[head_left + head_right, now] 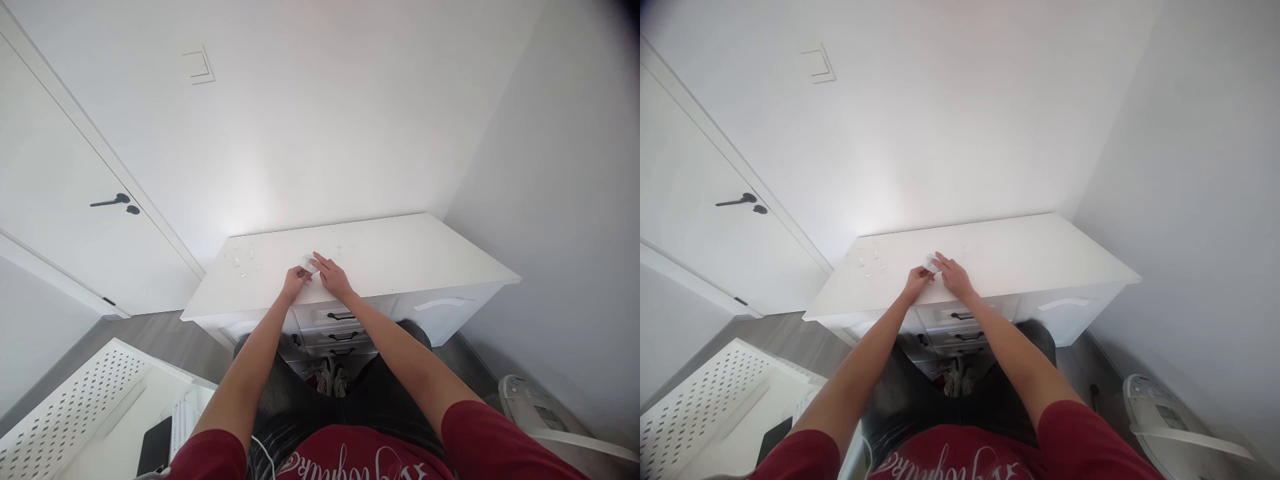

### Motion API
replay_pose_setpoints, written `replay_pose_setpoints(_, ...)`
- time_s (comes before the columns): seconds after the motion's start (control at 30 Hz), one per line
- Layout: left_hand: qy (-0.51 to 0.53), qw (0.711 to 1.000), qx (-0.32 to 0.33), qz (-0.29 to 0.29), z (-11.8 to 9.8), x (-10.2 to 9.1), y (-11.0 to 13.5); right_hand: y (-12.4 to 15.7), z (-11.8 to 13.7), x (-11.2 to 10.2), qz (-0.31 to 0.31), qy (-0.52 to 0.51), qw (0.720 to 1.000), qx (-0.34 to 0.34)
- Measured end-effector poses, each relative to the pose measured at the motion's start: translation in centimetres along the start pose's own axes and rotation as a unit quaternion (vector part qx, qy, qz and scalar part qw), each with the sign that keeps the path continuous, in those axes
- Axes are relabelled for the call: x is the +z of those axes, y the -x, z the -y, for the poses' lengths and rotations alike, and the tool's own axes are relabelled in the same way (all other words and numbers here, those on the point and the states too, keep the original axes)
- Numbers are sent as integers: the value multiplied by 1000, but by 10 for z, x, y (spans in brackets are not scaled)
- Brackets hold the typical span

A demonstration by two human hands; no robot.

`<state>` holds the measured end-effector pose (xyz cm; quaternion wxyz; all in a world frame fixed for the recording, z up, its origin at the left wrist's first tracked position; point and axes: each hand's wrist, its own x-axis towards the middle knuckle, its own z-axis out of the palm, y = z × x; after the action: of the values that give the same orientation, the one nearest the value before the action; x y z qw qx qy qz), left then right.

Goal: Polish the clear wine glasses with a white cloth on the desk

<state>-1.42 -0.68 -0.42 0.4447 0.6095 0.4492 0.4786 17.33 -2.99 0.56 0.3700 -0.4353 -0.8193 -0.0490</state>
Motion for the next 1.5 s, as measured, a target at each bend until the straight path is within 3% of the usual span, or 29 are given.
replay_pose_setpoints(0.1, 5, 1000, -8, 5, 0, 1, -1, 1, -1, 0, -22, 13, 998, 52)
replay_pose_setpoints(0.3, 5, 1000, -6, 12, 0, 1, 1, 1, 0, 4, 20, 13, 999, -41)
replay_pose_setpoints(0.47, 42, 999, -23, 22, -1, 2, 1, 1, -1, 3, -52, 19, 996, 64)
replay_pose_setpoints(0.67, 26, 1000, 14, 0, -8, 0, 5, 1, 3, 2, 26, 17, 998, -50)
replay_pose_setpoints(0.83, 25, 999, -8, 36, -17, -1, 10, 1, 0, 4, -35, 29, 997, 68)
replay_pose_setpoints(1.03, 52, 998, 13, 37, -21, 2, 9, 1, 2, 6, 29, 27, 999, -34)
replay_pose_setpoints(1.27, 40, 998, -11, 55, -18, 0, 10, 1, 3, -2, -17, 22, 999, 43)
replay_pose_setpoints(1.43, 48, 999, 8, 12, -11, 0, 6, 1, 5, -4, 39, 13, 997, -60)
replay_pose_setpoints(1.5, 53, 998, 0, 33, -10, -1, 5, 1, 5, -5, 25, 21, 999, -32)
